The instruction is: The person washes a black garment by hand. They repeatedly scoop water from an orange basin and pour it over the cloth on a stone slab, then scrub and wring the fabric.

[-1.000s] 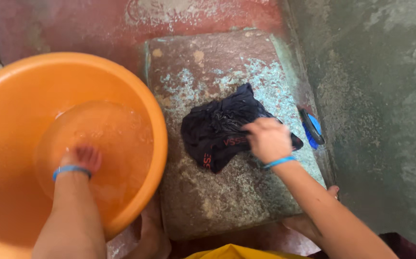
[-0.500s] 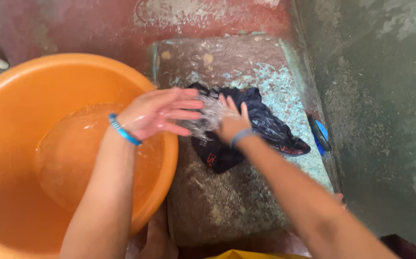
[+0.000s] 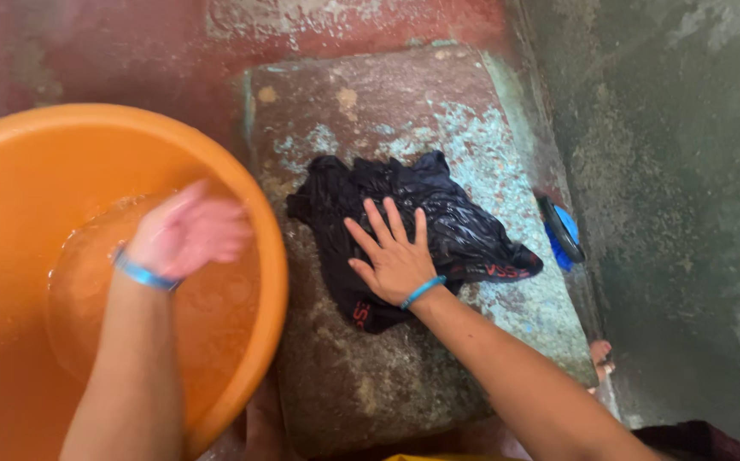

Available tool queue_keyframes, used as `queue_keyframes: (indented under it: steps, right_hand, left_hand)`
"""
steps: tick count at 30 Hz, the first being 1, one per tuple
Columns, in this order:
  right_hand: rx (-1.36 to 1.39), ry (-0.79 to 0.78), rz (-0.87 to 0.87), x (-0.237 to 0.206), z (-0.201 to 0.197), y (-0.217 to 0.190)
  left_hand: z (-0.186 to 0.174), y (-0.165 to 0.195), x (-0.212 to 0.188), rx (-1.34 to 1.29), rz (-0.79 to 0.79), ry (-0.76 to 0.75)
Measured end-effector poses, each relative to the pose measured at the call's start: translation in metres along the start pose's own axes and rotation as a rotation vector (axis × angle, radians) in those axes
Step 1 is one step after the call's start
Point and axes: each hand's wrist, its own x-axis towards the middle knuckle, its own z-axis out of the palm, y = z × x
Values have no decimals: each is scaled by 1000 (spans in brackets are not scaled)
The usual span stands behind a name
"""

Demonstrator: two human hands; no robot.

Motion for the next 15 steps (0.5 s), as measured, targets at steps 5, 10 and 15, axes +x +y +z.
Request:
queue_keyframes:
  steps: [5,10,15]
  right_hand:
    - [43,-30,58,-5,8,3]
    - [180,338,365,7,15,38]
    - [416,158,438,-14,11,54]
  left_hand:
    - [144,-15,62,915,249,-118]
    - [192,-96,107,1574,574,514]
    - [206,-137,87,1356,409,510]
